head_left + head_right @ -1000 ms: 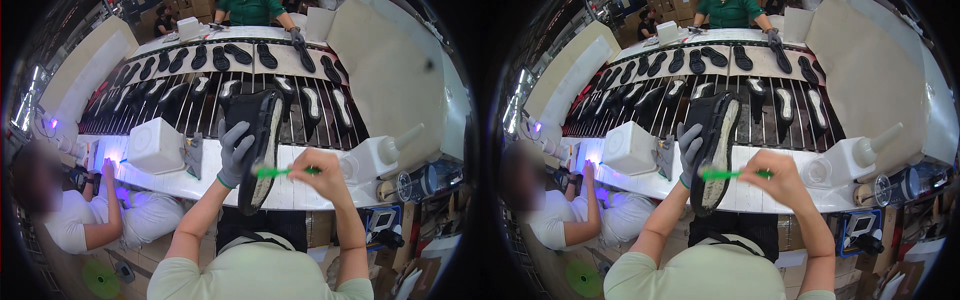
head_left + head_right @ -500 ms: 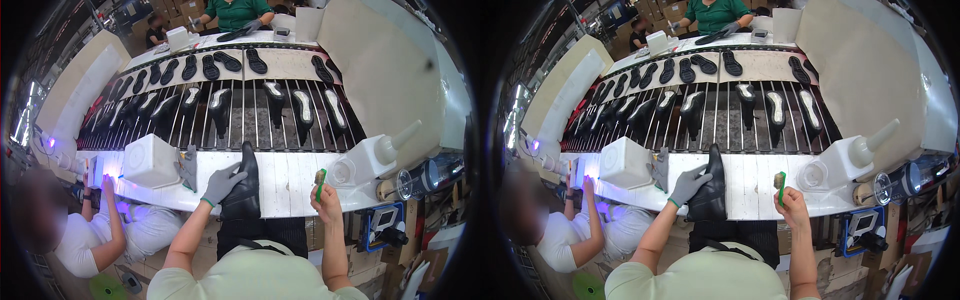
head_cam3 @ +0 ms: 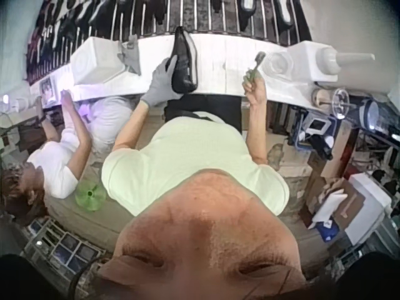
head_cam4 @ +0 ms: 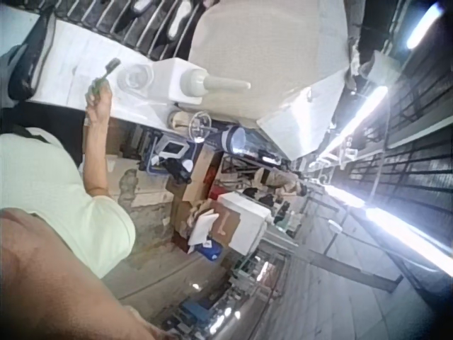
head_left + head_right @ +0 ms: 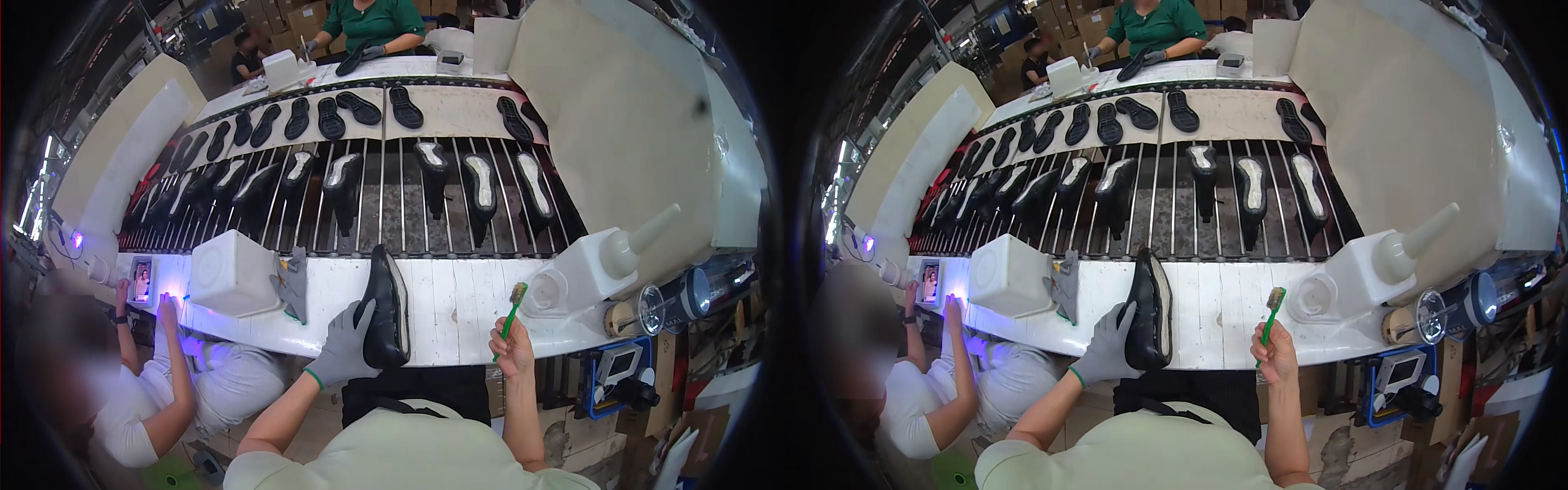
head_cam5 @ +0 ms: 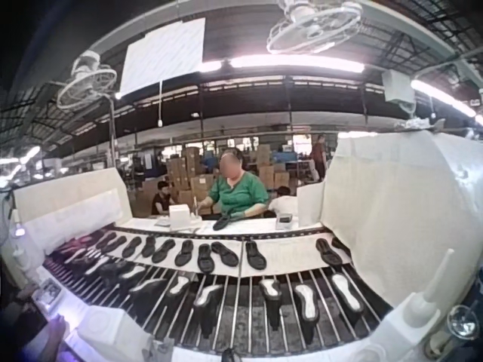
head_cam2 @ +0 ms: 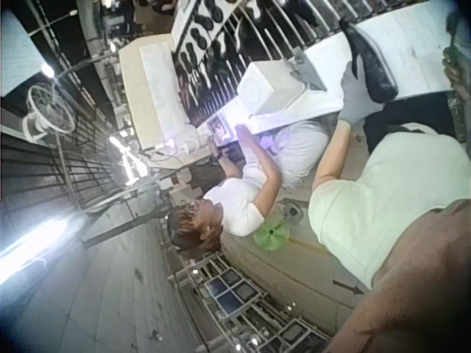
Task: Applying glue or adhesive to the sole and edges of a shoe using a brush.
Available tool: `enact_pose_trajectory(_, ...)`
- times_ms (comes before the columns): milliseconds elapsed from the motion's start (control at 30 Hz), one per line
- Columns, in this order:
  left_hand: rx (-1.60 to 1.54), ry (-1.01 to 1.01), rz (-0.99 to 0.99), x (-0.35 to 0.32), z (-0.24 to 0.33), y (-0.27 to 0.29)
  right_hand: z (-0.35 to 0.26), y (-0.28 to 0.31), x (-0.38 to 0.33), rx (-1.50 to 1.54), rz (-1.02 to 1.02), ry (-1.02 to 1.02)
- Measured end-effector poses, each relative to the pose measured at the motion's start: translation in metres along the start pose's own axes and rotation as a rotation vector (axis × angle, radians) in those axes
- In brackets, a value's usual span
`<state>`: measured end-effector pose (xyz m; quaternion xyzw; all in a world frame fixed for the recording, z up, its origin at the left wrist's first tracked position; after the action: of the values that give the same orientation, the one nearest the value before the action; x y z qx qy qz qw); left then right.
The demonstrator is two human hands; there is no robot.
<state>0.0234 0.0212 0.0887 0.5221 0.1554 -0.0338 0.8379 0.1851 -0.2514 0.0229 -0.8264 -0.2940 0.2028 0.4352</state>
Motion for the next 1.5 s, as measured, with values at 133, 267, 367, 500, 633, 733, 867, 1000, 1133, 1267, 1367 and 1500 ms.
enact_pose_trajectory(133, -0.763, -0.124, 0.216, 0.011, -0.014, 0.001, 0.006, -0.015, 0.003, -0.023, -0.051, -0.041)
enact_pose_trajectory(267, -1.883, -0.189, 0.029, 0.035, -0.025, -0.004, 0.004, -0.019, -0.004, -0.008, -0.036, -0.068)
enact_pose_trajectory(367, -1.689, -0.25, 0.114, 0.083, -0.022, 0.032, 0.001, -0.022, -0.009, 0.01, -0.013, -0.031)
enact_pose_trajectory(500, -1.321, -0.268, 0.41, 0.157, -0.04, 0.088, 0.001, -0.018, -0.015, -0.015, 0.052, -0.027)
enact_pose_trajectory(633, -0.679, 0.221, 0.505, 0.225, -0.072, 0.066, 0.0, 0.003, -0.022, 0.023, 0.046, 0.009)
enact_pose_trajectory(733, -0.536, 0.199, 0.871, 0.218, -0.081, 0.023, 0.006, 0.005, -0.016, 0.022, -0.041, -0.038)
enact_pose_trajectory(867, -0.276, -0.001, 0.959, 0.186, -0.062, -0.021, 0.016, 0.011, -0.002, 0.056, -0.053, -0.103)
enact_pose_trajectory(1000, -0.421, 0.049, 0.798, 0.182, -0.073, -0.035, 0.016, 0.011, 0.016, -0.041, 0.096, -0.054)
enact_pose_trajectory(1133, -0.404, -0.003, 0.82, 0.181, -0.069, -0.032, 0.005, 0.062, 0.025, -0.102, 0.189, 0.14)
enact_pose_trajectory(1267, -0.435, -0.025, 0.814, 0.181, -0.066, -0.031, 0.006, 0.104, 0.016, -0.15, 0.345, 0.176)
enact_pose_trajectory(1367, -0.431, -0.052, 0.835, 0.18, -0.063, -0.029, 0.004, 0.108, 0.014, -0.283, 0.429, 0.202)
enact_pose_trajectory(1500, -0.44, -0.054, 0.805, 0.18, -0.068, -0.03, -0.004, 0.093, 0.016, -0.52, 0.599, 0.313)
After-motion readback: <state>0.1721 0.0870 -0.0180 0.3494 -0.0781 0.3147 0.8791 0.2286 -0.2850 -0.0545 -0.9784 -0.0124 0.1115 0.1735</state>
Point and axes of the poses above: each hand's wrist, its own x-axis towards the middle knuckle, its own y-axis out of the back of the hand, z = x × y, the point moved 5 cm from there along x, towards the middle knuckle, and after that the axes turned 6 degrees about -z, right-handed, at the moved point
